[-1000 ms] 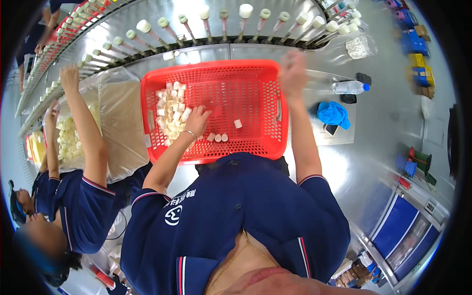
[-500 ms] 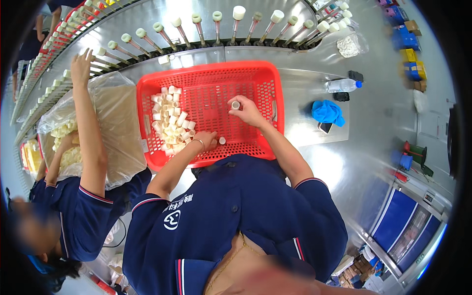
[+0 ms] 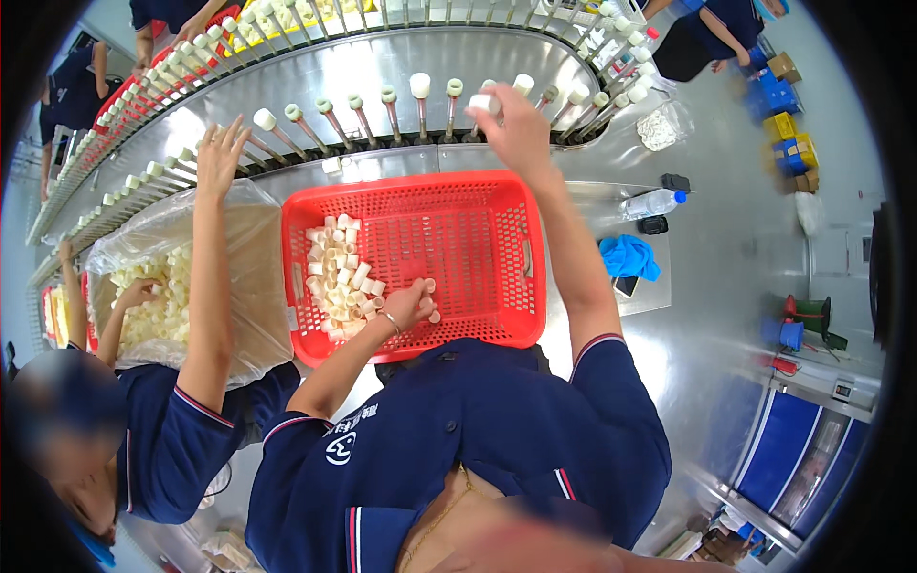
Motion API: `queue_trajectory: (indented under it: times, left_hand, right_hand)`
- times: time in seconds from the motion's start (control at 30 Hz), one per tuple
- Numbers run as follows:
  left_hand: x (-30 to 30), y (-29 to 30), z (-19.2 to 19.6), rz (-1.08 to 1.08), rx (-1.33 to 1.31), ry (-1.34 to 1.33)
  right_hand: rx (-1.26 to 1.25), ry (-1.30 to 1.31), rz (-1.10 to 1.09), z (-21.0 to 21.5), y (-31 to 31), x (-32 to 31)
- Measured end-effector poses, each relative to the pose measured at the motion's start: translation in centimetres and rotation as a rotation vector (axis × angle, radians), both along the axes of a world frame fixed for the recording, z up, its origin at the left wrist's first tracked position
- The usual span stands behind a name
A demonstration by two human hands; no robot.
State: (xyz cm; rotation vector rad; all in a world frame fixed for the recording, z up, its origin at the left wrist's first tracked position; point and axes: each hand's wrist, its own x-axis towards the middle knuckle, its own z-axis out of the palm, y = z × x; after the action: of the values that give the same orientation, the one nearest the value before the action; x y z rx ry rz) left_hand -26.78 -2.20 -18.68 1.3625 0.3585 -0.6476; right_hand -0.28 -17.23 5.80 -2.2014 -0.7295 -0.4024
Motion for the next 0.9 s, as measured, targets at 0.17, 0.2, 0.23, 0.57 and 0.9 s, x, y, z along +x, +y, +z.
queue_trajectory:
  times: [0.17,0.2,0.23,0.57,0.9]
  left_hand:
    - [5.1,1.1,7.7,0.190,0.031,-0.340]
    - [6.4,1.9,9.6,0.229,-0.012,-0.389]
    - [7.5,2.7,11.3,0.287,-0.086,-0.409]
    - [11.2,8.3,18.9,0.549,-0.448,-0.681]
    - [16.7,16.3,23.2,0.603,1.400,-1.163]
  right_hand:
    - [-0.601,-0.078,-0.068,1.8,1.4,5.9]
    - [-0.596,-0.078,-0.051,2.3,1.7,6.4]
    - [-0.729,-0.014,-0.048,3.1,2.0,6.9]
    - [-0.288,-0.417,-0.285,-1.3,-1.3,0.3]
    - [-0.858,0.562,0.657,-26.0,0.1,-18.2]
